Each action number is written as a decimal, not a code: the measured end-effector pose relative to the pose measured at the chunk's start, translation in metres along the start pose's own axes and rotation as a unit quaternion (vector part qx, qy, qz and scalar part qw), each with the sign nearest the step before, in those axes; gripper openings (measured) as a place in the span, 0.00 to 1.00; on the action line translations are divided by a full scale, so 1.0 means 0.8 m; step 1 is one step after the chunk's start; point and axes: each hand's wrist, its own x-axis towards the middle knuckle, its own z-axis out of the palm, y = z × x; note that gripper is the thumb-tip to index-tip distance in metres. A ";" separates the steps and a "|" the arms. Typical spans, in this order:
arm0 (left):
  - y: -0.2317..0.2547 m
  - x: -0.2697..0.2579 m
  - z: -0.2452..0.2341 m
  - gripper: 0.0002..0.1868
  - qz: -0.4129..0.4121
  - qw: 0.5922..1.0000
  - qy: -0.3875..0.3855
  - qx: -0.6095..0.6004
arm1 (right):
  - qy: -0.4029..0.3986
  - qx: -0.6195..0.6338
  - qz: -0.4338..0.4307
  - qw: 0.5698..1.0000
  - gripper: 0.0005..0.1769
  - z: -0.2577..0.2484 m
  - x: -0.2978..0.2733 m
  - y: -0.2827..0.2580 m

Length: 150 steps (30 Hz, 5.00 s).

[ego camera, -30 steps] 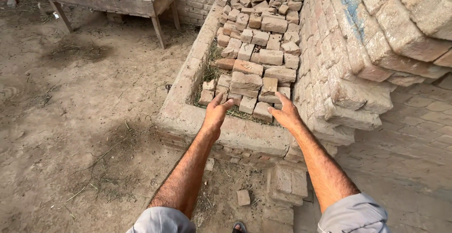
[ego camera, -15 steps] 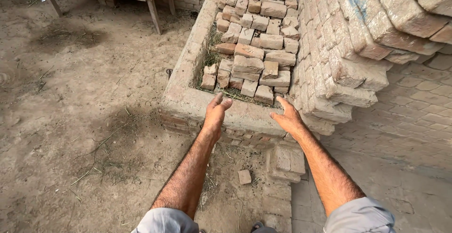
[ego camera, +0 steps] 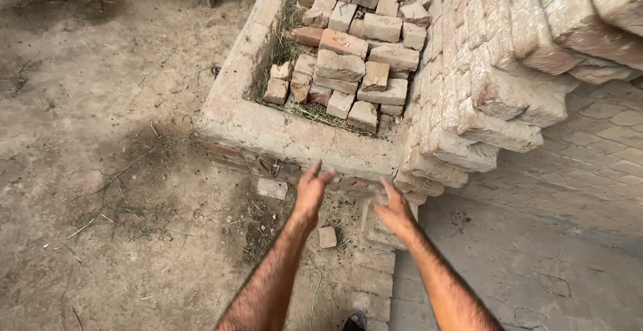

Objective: Moving bricks and preparing a wall segment for repair or construction.

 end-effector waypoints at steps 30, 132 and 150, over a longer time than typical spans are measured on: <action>-0.720 0.409 -0.085 0.39 -0.092 0.994 -0.050 0.035 | -0.025 -0.117 0.085 0.989 0.63 0.595 0.329 0.634; 0.091 0.608 0.318 0.47 -0.162 0.961 -0.194 -0.115 | 0.220 0.457 0.020 0.862 0.34 -0.121 0.595 0.161; 0.052 0.777 0.366 0.58 -0.193 0.974 -0.118 0.025 | 0.198 0.400 0.198 0.872 0.34 -0.149 0.722 0.133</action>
